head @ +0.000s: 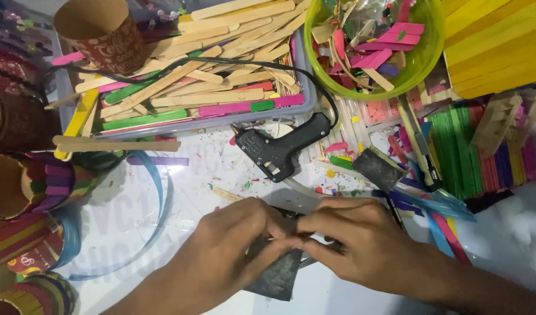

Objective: Cutting popsicle sticks to size with scissors and sanding the edges smooth on a piece of sandpaper.

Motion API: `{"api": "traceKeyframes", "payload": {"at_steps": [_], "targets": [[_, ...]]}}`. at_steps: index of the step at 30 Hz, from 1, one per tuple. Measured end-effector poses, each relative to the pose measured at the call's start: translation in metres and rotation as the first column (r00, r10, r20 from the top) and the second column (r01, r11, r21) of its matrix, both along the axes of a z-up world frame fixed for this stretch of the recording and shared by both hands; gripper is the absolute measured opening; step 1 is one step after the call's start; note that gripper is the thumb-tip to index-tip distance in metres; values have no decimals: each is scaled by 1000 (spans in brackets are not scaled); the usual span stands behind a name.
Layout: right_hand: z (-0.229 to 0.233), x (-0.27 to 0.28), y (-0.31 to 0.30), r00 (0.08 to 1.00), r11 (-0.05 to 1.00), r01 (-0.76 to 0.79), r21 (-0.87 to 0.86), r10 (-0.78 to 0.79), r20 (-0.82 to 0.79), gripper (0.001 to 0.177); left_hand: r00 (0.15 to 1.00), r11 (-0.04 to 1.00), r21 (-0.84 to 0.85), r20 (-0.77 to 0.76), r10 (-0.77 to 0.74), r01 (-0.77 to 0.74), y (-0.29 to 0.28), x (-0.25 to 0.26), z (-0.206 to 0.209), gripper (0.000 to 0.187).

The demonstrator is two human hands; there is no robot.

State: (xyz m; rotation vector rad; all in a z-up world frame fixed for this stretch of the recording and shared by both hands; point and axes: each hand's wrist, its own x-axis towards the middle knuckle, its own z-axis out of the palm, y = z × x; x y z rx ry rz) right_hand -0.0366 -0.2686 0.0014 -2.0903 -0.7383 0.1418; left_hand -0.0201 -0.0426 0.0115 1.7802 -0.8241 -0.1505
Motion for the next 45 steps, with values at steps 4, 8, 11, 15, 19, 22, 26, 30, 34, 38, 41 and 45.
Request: {"api": "traceKeyframes", "payload": {"at_steps": [4,8,11,15,19,22,26,30,34,38,41,45], "targets": [[-2,4,-6,1000,1000,-2,3,2,-18,8,997,996,82,-64,39,-34,11,5,-7,34],[-5,3,-12,980,994,102,-42,-108,-165,8,950,939,336,258,-174,81,18,13,-29,34],[-13,2,-14,983,996,61,-59,-70,-168,8,900,898,432,357,-250,78,16,8,-43,41],[-14,4,-17,989,996,-18,-92,4,-149,4,878,852,489,472,-76,-189,-1,-11,-56,44],[-24,0,-15,999,973,-20,-231,10,-44,9,880,798,538,475,-22,-271,-10,-20,-54,44],[-23,0,-10,990,950,-18,-311,62,130,17,896,806,534,444,-12,-254,-11,-19,-54,47],[-25,0,-1,969,949,35,-313,44,242,23,896,814,518,445,4,-261,-9,-18,-55,47],[-30,-3,-2,979,962,63,-265,-8,205,30,905,816,521,425,7,-251,-9,-17,-55,49],[-35,-5,-1,975,960,72,-271,-10,223,27,905,823,511,426,8,-248,-9,-18,-56,48],[-32,-5,-1,961,958,105,-267,-29,273,30,900,818,512,435,16,-262,-11,-17,-55,47],[-36,-6,-2,973,965,83,-248,-24,231,30,901,806,525,434,22,-273,-10,-21,-54,48],[-32,-7,-3,980,969,106,-225,-63,191,29,892,809,520,453,11,-273,-11,-17,-54,49]]}}
